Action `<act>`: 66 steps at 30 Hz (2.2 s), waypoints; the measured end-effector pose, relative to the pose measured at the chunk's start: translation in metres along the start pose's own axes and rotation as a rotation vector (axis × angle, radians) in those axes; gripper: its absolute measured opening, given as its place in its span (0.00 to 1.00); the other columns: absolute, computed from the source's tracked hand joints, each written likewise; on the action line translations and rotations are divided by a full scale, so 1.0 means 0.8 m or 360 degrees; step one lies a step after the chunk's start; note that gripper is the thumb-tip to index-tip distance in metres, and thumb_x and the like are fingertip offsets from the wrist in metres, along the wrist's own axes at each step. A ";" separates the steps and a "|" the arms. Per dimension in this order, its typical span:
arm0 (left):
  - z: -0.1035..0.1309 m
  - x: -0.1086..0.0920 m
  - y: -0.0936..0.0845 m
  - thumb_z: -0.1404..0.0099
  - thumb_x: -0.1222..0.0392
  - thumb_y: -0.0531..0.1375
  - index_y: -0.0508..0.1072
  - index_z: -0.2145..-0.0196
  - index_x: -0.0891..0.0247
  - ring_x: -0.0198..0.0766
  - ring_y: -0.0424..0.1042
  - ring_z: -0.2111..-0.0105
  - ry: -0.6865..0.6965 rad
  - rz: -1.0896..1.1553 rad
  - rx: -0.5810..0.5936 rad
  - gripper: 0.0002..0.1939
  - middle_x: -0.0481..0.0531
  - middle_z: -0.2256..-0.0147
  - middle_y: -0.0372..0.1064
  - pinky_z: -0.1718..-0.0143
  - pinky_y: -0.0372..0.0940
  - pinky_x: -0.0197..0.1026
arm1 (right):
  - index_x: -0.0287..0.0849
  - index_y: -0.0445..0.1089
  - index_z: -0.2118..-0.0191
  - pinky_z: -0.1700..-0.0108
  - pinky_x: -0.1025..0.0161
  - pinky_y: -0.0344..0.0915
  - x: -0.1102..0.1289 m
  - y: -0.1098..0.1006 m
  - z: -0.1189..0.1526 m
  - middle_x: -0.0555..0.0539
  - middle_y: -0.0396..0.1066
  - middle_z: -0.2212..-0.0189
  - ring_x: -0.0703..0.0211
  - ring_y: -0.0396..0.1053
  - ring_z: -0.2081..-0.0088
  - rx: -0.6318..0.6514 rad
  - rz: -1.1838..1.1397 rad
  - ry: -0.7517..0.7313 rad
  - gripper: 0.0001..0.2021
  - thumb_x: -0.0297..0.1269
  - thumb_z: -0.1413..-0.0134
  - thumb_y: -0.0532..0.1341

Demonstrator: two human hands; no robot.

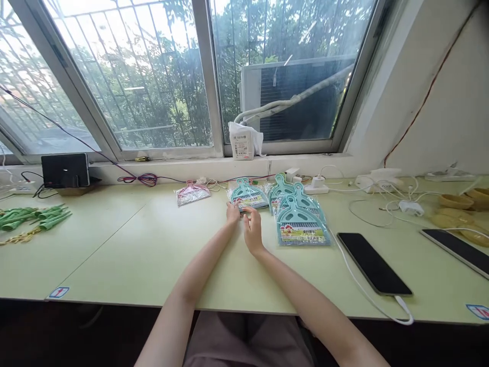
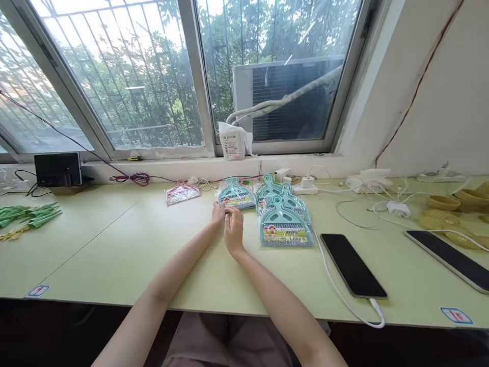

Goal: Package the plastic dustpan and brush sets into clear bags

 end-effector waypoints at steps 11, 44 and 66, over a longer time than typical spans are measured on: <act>-0.009 0.009 -0.023 0.33 0.55 0.55 0.66 0.52 0.68 0.52 0.60 0.42 0.0307 -0.0702 -0.0054 0.15 0.67 0.47 0.62 0.45 0.58 0.47 | 0.42 0.69 0.60 0.58 0.60 0.65 -0.042 0.003 -0.009 0.41 0.71 0.55 0.54 0.67 0.57 0.0031 -0.0097 0.0467 0.14 0.34 0.49 0.49; 0.000 0.015 -0.018 0.31 0.62 0.50 0.62 0.48 0.65 0.47 0.68 0.48 0.0377 -0.0828 -0.0114 0.15 0.64 0.48 0.64 0.51 0.61 0.45 | 0.44 0.75 0.67 0.56 0.60 0.66 -0.073 0.013 -0.011 0.47 0.74 0.62 0.58 0.69 0.63 0.0497 0.0231 0.0345 0.21 0.21 0.59 0.48; -0.079 0.081 -0.164 0.33 0.61 0.47 0.54 0.36 0.69 0.50 0.37 0.31 0.0184 -0.1092 -0.0530 0.29 0.63 0.31 0.42 0.33 0.40 0.58 | 0.44 0.73 0.68 0.58 0.61 0.63 -0.065 0.009 -0.009 0.47 0.74 0.63 0.57 0.68 0.64 0.0467 0.0181 0.0378 0.16 0.28 0.52 0.48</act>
Point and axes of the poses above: each hand's wrist, its own z-axis away from the middle knuckle, its own y-axis out of the palm, x = y × z, the point moved 4 cm from there along -z, towards the middle knuckle
